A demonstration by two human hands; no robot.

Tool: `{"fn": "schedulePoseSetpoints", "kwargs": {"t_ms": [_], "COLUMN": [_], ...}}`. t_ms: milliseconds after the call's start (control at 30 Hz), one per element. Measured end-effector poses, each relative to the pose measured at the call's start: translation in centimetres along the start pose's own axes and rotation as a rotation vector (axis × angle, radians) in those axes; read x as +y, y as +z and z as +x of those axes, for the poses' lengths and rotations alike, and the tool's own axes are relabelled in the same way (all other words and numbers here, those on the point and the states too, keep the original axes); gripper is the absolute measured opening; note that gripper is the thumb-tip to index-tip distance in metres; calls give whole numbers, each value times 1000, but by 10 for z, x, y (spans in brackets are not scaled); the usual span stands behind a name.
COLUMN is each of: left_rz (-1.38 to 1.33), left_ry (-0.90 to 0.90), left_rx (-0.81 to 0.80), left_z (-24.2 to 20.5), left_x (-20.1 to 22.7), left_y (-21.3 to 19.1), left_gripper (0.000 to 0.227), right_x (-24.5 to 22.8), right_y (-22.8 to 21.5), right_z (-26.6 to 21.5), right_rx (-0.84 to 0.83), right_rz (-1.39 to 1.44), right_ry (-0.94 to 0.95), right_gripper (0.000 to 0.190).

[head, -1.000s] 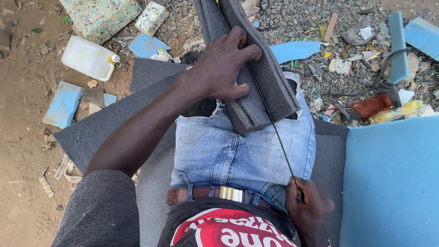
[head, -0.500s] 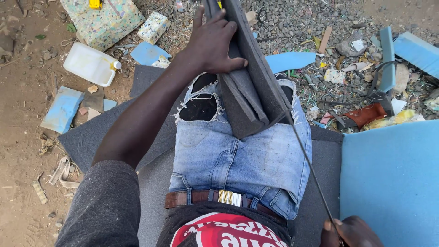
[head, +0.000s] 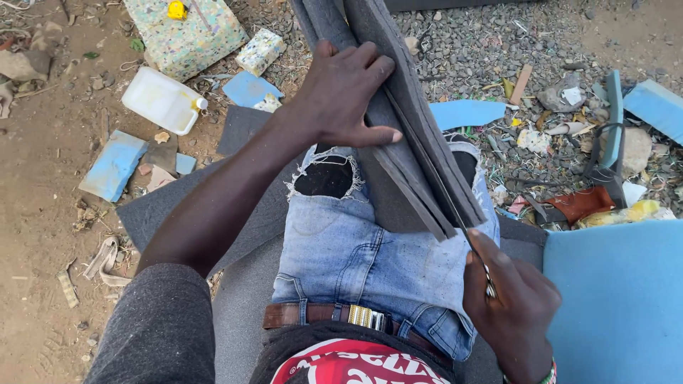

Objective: Cutting through a stack of thick grey foam sheets using a manual cutting tool

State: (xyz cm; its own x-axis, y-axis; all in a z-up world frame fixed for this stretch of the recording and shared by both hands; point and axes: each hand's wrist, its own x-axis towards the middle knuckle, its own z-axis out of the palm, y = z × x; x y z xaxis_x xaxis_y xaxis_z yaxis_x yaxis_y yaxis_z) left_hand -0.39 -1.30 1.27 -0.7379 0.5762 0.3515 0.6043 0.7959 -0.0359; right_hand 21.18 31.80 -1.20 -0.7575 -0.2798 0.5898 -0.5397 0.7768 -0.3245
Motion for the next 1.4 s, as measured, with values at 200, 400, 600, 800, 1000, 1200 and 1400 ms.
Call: {"fn": "schedulePoseSetpoints", "kwargs": {"t_ms": [200,400,600,800,1000,1200,1400], "left_rz": [76,105,77,36,1,-32,-49], "left_ry": [11,26,13,9,-18,-54,-68], "left_rx": [61,102,94,66,21,-39,-50], "left_z": [-5,-5,-6,-2,-2,-4,-9], "left_x": [20,34,31,27,20,12,6], "left_y": [-12,-22,-14,-8,0,5,7], "left_gripper": [102,100,105,108,111,115,113], "right_x": [6,4,7,15,15,14,8], "right_y": [17,35,31,13,-6,-23,-46], "right_z": [50,89,79,43,6,-22,-48], "right_rx": [-40,-64,-147,-169,-164,-177,-165], "right_rz": [-51,-160,-210,-199,-157,-110,-152], "right_ry": [-120,-176,-189,-168,-126,-72,-35], "right_gripper": [38,41,40,44,45,46,43]}}
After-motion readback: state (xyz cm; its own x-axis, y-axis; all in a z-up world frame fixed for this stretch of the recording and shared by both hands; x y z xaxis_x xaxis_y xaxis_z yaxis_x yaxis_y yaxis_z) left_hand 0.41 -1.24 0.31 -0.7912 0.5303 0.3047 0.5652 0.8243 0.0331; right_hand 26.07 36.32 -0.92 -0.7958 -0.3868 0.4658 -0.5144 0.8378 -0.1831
